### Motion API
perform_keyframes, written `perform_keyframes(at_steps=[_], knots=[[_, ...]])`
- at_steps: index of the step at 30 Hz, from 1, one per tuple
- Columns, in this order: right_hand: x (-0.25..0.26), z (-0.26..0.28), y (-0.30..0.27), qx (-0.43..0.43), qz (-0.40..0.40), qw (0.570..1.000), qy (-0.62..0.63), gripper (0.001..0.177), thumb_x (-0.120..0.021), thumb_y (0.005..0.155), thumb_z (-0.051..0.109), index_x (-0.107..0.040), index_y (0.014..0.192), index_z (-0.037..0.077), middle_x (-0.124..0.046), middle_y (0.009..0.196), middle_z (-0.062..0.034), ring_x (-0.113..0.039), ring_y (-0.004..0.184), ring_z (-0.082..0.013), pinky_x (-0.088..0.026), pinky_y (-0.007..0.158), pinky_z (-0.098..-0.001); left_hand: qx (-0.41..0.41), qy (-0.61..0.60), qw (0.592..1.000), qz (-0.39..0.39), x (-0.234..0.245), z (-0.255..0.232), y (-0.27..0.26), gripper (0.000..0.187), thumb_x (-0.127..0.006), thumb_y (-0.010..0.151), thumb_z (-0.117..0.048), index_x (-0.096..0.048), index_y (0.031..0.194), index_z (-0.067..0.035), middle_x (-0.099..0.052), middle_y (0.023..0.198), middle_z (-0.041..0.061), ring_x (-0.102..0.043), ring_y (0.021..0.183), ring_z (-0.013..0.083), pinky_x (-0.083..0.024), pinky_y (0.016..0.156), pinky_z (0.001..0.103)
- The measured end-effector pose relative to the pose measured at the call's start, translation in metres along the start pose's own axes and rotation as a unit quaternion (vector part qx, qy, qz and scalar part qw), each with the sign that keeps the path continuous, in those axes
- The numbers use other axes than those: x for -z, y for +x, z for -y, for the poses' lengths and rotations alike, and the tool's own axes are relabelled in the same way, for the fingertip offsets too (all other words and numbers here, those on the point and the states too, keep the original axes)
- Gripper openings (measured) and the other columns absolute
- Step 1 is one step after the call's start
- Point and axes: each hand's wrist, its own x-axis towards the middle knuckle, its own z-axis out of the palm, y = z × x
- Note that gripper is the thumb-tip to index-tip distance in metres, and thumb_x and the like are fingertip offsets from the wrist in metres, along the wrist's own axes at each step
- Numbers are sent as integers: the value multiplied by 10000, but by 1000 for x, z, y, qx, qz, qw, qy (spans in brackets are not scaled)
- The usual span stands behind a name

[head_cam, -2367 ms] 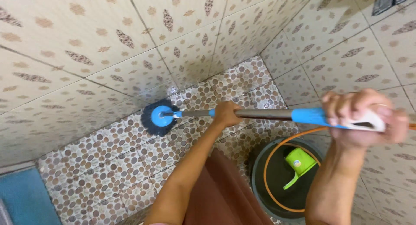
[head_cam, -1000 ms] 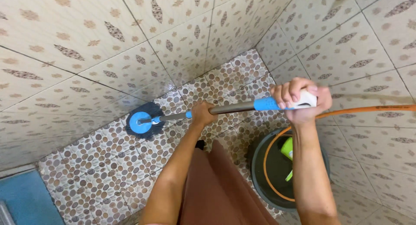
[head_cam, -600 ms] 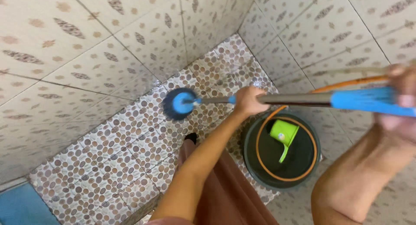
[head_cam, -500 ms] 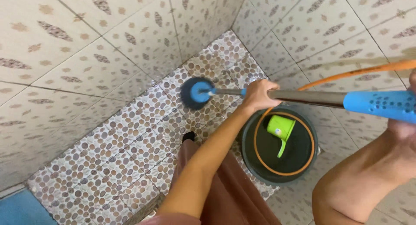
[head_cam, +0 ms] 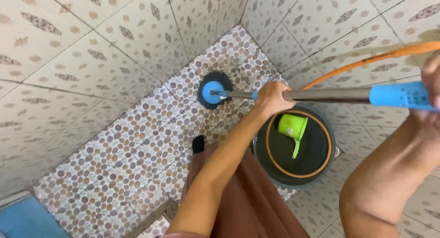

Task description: Mopping the tiled floor of a bathroom using a rotating mop.

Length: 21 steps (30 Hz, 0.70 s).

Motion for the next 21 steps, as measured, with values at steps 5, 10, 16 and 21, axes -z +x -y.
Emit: perform_keyframes(at_steps=[5,10,16,21], knots=[[-73,7,36,-28,-19,955,295,342,-561,955,430,-470,795,141,-531,645,20,-455,495,-75,-367,486,-233,33,36,997,-52,-3,67,-53,449,-887,608,-415,-795,930,-116,-769,781,107,-716,718,256,-576,714,396],[-159,-40,-3,-127,-59,887,441,457,-568,945,495,-561,885,42,-545,643,-37,-475,496,-128,-433,511,-266,198,66,977,51,34,144,-132,426,-850,676,-443,-798,1000,-171,-710,725,80,-690,644,215,-601,672,369],[-238,-35,-49,-224,-134,881,395,400,-619,905,441,-544,815,59,-489,625,-64,-462,519,-182,-416,532,-319,242,162,957,7,51,206,-195,474,-892,584,-367,-814,996,-146,-711,775,91,-658,728,246,-561,723,435],[-199,4,-80,-177,-222,893,349,342,-579,962,383,-563,853,60,-507,644,-55,-498,497,-206,-395,455,-318,258,98,959,67,28,150,-189,458,-908,629,-364,-768,1023,-178,-719,769,38,-670,679,185,-565,803,383]])
